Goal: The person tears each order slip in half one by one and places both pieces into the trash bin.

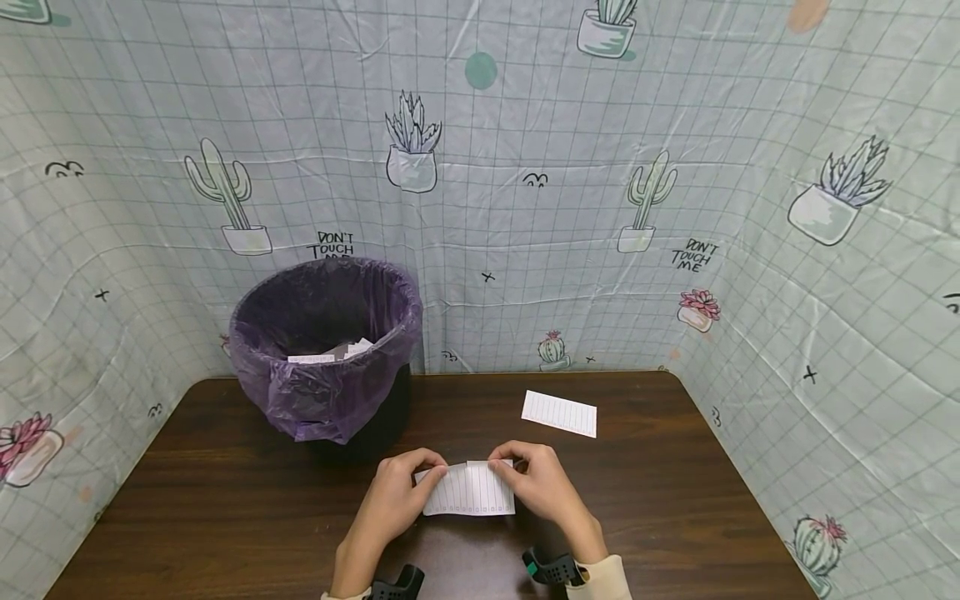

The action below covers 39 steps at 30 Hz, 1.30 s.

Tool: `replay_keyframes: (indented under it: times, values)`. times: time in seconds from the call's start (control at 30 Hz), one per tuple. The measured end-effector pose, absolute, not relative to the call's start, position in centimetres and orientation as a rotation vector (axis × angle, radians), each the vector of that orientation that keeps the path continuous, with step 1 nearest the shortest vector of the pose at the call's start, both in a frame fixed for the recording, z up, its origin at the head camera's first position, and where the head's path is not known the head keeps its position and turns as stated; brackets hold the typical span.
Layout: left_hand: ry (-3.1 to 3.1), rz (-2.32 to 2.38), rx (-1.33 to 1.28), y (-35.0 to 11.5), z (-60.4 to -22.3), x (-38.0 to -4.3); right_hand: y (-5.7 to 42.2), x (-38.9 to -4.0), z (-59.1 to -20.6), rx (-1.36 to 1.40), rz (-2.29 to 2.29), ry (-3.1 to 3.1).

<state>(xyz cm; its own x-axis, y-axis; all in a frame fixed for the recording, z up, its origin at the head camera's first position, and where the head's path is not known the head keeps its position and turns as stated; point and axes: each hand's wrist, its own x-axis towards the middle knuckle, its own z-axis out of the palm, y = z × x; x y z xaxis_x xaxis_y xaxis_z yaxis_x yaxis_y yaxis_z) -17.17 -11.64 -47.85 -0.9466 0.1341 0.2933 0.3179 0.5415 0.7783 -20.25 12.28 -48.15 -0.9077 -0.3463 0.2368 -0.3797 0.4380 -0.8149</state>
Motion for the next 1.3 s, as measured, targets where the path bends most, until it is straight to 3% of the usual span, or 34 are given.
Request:
replay_keyframes:
  times: [1.3]
  values:
    - [-2.535,-1.355,-0.350,-12.63,-47.74,-17.35,13.12,-20.83,-48.53,0.545,1.481,-2.636]
